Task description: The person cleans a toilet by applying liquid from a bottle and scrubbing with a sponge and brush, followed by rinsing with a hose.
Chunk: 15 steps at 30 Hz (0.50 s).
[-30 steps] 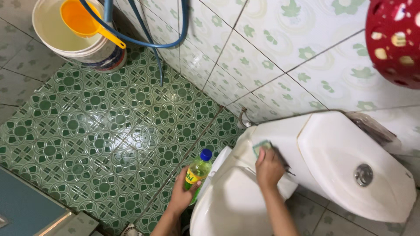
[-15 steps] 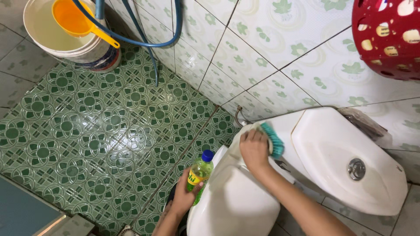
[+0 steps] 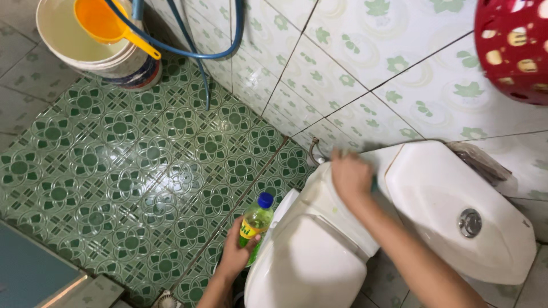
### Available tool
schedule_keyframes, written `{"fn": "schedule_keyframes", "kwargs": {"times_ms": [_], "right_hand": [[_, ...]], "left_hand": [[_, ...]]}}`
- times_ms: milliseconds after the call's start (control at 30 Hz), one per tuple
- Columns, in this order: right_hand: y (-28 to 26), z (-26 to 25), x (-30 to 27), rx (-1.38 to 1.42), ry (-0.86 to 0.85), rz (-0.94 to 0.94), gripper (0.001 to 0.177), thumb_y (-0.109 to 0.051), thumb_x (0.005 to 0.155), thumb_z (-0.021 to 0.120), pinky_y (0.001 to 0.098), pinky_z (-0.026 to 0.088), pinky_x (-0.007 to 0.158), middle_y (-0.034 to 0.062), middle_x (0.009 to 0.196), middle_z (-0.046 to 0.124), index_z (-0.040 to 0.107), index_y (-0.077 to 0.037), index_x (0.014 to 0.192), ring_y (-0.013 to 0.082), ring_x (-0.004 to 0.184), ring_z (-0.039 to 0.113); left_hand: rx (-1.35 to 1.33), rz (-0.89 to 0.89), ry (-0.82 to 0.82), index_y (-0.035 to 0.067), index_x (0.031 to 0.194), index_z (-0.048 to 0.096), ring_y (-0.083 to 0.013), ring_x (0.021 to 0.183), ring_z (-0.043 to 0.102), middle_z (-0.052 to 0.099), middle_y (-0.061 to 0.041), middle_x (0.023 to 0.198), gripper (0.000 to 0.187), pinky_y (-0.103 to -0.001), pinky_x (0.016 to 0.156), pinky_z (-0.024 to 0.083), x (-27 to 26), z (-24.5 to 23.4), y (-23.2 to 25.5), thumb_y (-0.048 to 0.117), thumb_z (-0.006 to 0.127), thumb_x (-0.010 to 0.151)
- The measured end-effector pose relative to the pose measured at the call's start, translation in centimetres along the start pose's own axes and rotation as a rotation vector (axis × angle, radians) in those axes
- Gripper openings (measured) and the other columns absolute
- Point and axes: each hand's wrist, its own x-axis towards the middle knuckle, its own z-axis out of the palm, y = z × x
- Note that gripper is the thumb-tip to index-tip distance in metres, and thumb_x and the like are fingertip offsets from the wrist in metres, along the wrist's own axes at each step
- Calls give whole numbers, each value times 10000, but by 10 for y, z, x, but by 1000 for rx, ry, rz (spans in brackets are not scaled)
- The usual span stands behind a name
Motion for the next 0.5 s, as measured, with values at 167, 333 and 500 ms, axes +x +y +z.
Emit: {"fn": "schedule_keyframes", "kwargs": {"times_ms": [167,333,500], "right_hand": [[-19,35,26,-169,-49,82,139,-197,898,584,345,492,499,73,784,717,714,-151,921,196,667,688],[-37,44,18,-205,-114,-31,165,-218,876,600,370,475,466,47,769,740,743,-173,807,189,670,701],[75,2,82,-96,-216,226,179,-111,930,634,354,553,611,66,866,784,788,-164,857,225,800,758]], "left_hand": [[-16,28,-14,129,1409,506,-292,1187,614,625,-164,1288,674,-395,1003,478,-1,1,6,148,823,814],[8,-19,-15,138,1413,514,-289,1174,625,630,-159,1264,674,-395,1007,480,3,-4,17,159,825,816],[-28,94,-5,117,1388,534,-292,1165,636,666,-159,1253,635,-399,1005,480,9,-12,20,141,813,819]]}}
